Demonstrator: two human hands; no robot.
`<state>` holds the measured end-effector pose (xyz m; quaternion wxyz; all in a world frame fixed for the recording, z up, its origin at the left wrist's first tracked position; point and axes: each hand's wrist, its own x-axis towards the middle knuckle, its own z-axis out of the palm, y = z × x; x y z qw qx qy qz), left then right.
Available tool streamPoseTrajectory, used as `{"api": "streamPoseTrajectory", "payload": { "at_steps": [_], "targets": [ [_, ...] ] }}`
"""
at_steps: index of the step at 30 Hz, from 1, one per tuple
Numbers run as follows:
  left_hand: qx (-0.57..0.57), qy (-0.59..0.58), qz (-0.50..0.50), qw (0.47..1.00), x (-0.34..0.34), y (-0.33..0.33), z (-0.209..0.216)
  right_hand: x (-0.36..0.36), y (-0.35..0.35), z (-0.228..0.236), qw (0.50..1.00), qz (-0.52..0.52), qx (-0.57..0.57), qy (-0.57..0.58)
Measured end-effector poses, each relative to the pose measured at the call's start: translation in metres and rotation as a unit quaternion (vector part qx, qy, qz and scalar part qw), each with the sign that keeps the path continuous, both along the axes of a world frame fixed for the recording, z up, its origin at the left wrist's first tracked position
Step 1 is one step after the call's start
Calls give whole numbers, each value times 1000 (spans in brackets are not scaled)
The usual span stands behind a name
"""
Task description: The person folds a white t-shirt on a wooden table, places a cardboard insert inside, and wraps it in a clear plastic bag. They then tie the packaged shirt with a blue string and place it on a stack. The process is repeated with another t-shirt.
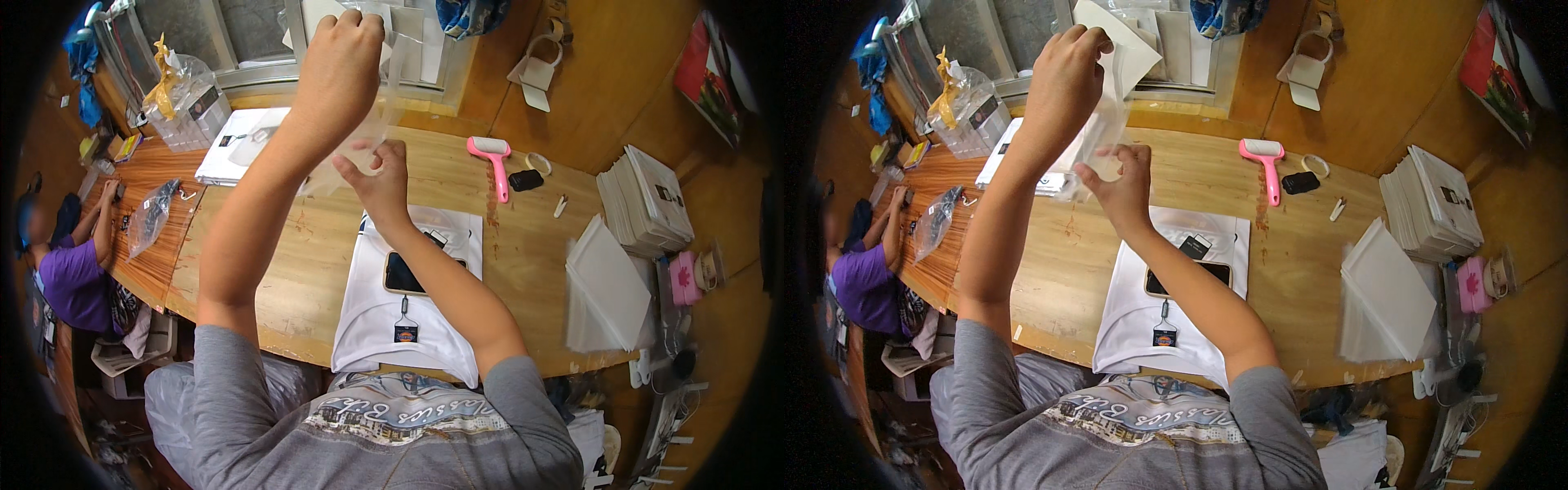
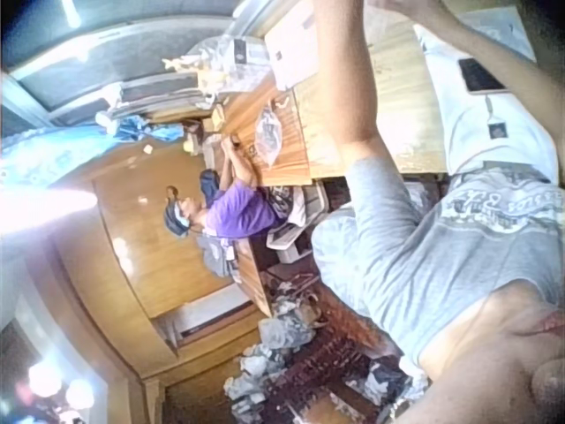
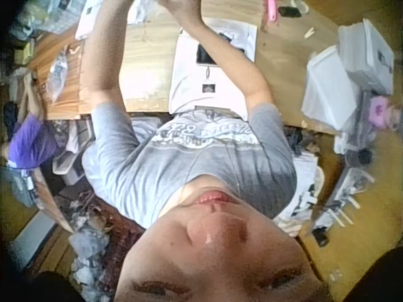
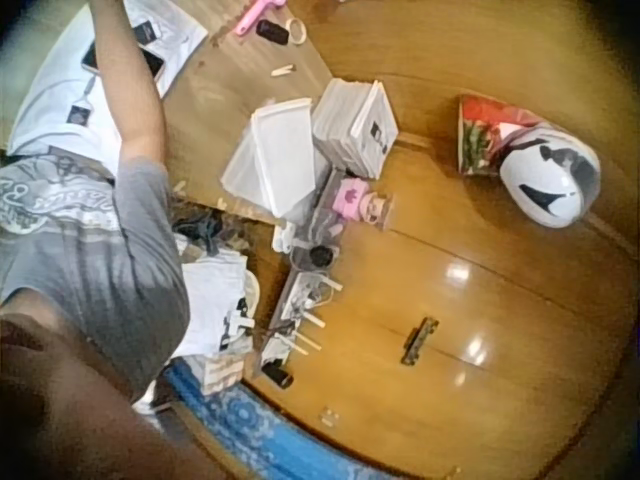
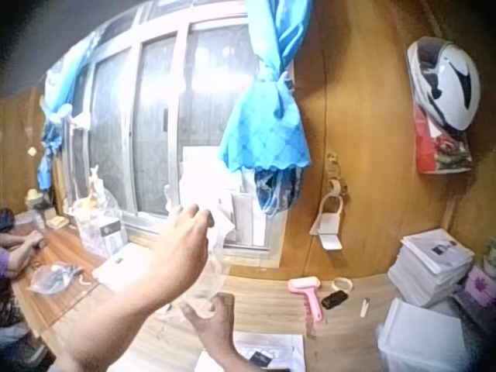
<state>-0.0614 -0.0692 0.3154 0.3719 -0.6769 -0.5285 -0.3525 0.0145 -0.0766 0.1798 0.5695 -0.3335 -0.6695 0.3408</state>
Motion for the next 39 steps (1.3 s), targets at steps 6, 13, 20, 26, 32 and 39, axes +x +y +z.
{"api": "streamPoseTrajectory", "payload": {
  "at_steps": [6,13,20,26,32,39],
  "targets": [
    [-54,-69,-94,992,-46,-5,-1,60,55,2,985,64,-56,153],
    [-228,-53,-124,964,-75,0,-11,133,45,63,892,14,229,-390],
    [-191,29,-58,979,-87,19,-25,158,53,71,862,84,234,-441],
    [-290,-57,-22,955,-88,29,-28,148,63,68,922,53,112,-367],
    [-433,-197,-121,871,-112,44,-49,161,87,57,857,23,230,-461],
    [99,-88,-13,991,-79,42,-55,163,97,66,714,-377,391,-442]
  ]
}}
